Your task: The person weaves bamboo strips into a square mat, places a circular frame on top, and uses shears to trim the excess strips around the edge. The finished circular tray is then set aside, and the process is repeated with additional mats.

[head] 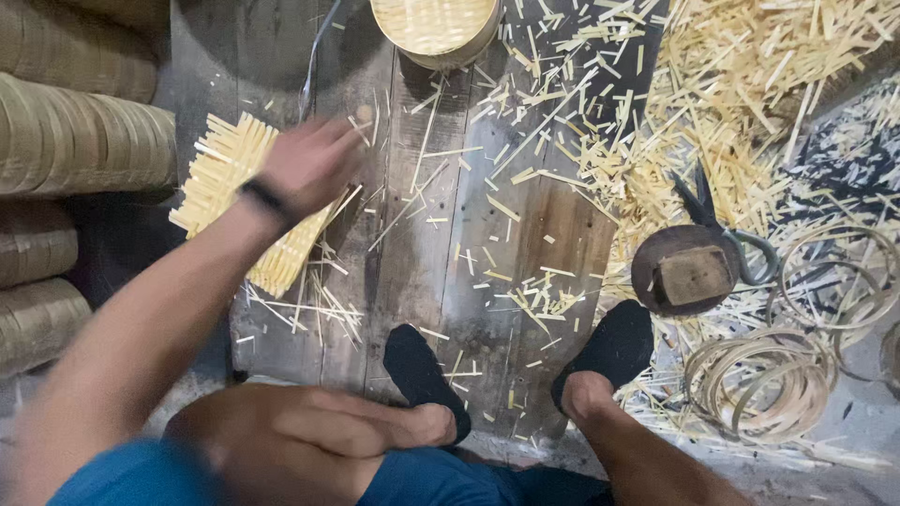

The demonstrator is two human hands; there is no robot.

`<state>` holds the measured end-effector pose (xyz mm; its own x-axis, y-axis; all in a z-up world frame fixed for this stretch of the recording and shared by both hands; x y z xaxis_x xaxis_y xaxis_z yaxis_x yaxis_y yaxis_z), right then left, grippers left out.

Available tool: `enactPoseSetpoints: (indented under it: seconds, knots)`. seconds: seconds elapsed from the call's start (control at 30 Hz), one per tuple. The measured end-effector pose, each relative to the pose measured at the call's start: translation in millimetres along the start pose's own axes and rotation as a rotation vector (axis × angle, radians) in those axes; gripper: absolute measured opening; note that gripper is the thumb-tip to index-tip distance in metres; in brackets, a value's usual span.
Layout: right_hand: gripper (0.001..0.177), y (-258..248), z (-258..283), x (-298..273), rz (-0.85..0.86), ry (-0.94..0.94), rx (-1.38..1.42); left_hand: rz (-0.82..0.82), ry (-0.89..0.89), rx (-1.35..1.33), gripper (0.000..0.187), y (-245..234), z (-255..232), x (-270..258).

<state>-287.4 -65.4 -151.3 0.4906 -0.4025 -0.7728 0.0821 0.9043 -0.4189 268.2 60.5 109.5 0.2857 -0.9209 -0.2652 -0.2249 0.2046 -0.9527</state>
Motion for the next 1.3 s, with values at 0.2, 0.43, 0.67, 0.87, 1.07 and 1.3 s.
enactPoseSetpoints:
  seconds: [0.2, 0.43, 0.67, 0.87, 1.07, 1.3]
  knots:
    - [0.074, 6, 7, 2, -0.003, -0.043, -0.036, -0.081, -0.885, -0.393, 0.018, -99, -103, -181]
    - [0.075, 2, 27, 27, -0.014, -0.106, -0.097, -0.637, -1.369, -0.698, 0.043, -175, -215, -165]
    - [0.077, -26, 55, 73, -0.058, -0.207, -0.191, -0.751, -1.359, -0.760, 0.043, -187, -213, -197]
    - [0.078, -105, 34, 97, -0.125, -0.219, -0.308, -0.697, -1.347, -0.872, 0.036, -143, -201, -254]
    - [0.079, -190, 56, 124, -0.032, -0.273, -0.409, -0.691, -1.388, -0.939, 0.030, -99, -189, -300]
    - [0.076, -197, 110, 120, -0.248, -0.378, -0.627, -0.718, -1.428, -0.984, 0.024, -73, -180, -331]
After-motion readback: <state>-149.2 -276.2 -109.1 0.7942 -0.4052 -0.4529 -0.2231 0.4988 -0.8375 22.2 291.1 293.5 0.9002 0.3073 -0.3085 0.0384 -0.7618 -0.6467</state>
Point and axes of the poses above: each hand's wrist, its own x-axis towards the middle knuckle, its own y-axis out of the palm, z = x × y, the point moved 10 cm from there along x, towards the middle knuckle, and after that the axes turned 13 degrees about z, right-handed, at the moved point
